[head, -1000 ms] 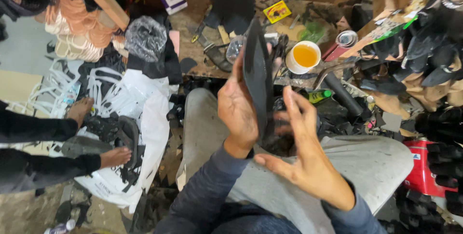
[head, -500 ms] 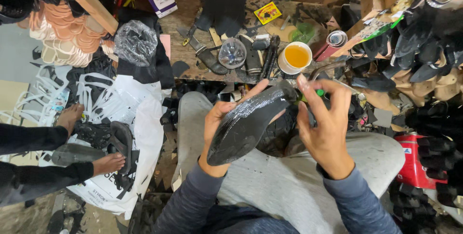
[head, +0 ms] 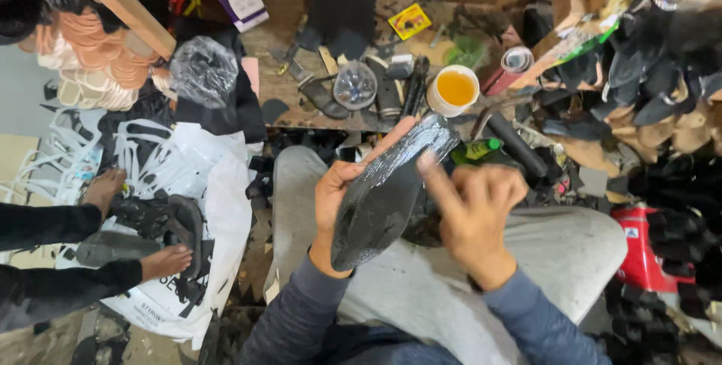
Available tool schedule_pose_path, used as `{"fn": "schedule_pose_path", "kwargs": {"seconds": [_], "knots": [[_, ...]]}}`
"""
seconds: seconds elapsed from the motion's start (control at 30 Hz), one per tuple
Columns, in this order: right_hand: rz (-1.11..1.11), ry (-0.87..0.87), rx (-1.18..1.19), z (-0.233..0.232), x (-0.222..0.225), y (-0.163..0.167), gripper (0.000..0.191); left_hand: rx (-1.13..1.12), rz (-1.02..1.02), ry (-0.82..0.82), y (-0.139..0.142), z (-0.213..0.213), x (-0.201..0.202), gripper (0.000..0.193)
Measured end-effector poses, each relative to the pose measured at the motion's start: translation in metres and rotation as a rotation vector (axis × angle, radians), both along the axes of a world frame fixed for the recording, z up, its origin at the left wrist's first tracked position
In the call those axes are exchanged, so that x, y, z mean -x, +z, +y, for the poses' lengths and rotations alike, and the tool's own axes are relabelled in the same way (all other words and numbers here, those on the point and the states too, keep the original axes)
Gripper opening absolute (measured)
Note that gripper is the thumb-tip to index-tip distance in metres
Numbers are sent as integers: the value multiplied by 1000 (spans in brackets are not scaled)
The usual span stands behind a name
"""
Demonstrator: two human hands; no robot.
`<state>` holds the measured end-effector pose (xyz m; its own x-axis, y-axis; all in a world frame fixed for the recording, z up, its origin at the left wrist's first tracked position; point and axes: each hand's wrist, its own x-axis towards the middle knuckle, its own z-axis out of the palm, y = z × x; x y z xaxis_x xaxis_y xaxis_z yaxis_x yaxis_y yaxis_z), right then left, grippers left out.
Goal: The person applies a white adhesive to black shoe parts using a small brush, then places the parts on a shelf. The person repeats this process for several shoe parts.
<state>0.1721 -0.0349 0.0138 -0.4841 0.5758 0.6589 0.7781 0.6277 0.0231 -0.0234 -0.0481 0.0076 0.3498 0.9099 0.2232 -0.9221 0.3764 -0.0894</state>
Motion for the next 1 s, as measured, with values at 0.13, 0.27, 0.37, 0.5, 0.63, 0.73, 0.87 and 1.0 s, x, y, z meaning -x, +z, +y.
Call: {"fn": "schedule_pose_path", "kwargs": {"seconds": [0.13,0.27,0.37,0.5,0.63,0.73,0.87,1.0], "knots": [[80,132,19,5,0,3,52,61,-71,0,-5,-2,4,83],[212,-26,226,35,-19,-4,63,73,-75,22,-13,-2,7,82],[191,87,160,57,-30,-22,57,109,-75,40,-26,0,9,81],[24,-47,323,125,-47,-54,55,203,111,81,-51,0,9,72],[63,-71,350,184,-54,-108,58,302,171,247,-71,-3,9,66],[-237,-97,299,201,-62,-128,48,255,65,194,-72,-8,13,67],[-95,-127,257,182,-60,-102,33,277,111,231,-59,-1,17,72],[153,-56,414,117,-42,-49,38,209,92,197,-45,10,12,74]]}}
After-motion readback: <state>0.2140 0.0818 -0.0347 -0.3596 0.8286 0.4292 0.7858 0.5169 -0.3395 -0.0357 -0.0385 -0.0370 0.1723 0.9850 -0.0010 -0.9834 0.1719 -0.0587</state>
